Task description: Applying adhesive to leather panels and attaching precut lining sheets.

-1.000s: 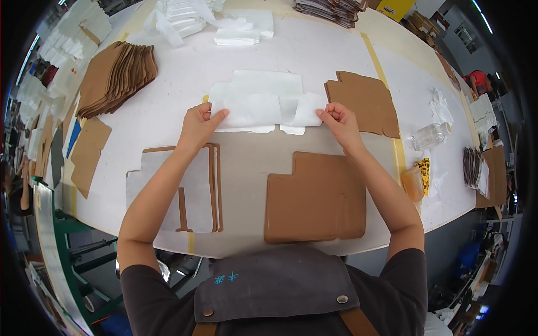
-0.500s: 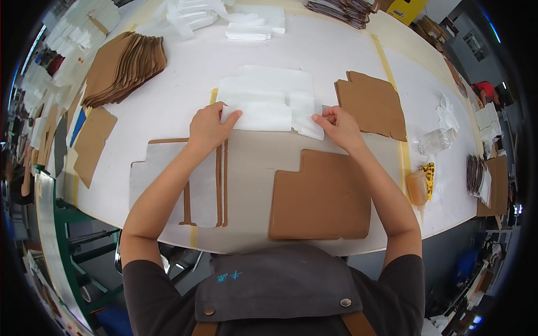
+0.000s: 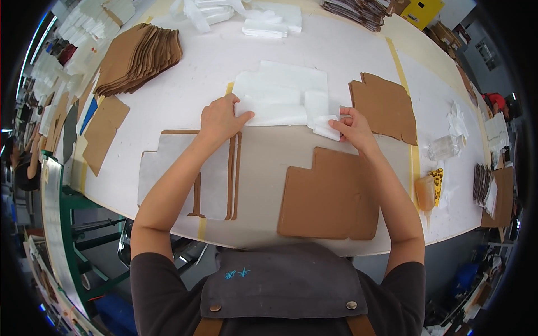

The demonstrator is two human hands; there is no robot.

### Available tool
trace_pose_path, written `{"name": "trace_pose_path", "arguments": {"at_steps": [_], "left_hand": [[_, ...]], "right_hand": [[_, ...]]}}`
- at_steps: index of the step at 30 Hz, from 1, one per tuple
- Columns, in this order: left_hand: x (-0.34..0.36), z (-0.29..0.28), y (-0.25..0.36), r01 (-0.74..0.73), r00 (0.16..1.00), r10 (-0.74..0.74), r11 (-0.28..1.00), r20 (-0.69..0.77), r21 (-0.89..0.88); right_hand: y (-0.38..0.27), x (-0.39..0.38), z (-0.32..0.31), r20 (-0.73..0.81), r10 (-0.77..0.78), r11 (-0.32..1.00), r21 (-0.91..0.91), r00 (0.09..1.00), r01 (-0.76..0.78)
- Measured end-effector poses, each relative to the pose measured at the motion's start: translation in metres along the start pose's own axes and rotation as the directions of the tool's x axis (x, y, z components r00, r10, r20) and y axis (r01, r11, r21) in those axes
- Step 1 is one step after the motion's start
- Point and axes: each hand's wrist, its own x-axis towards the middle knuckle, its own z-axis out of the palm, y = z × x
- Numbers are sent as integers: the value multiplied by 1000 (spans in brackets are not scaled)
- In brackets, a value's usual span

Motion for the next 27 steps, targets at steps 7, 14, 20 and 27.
{"name": "trace_pose_path", "arguments": {"at_steps": [7,14,20,27], "left_hand": [[12,-5,19,-141,983,161,970,-86,199],[15,-5,17,-65,998,65,997,5,43],[-76,-10,55,-223,974,197,728,-115,-649],[-175,21,71,-117,938,297,758,180,-642]], "right_hand": [[10,-3,6,-40,-217,963,-172,975,207],[-1,-10,-2,46,-309,951,24,950,308],[7,-99,-47,-23,-288,953,94,957,289],[63,-192,-68,-12,-121,989,88,993,122]]}}
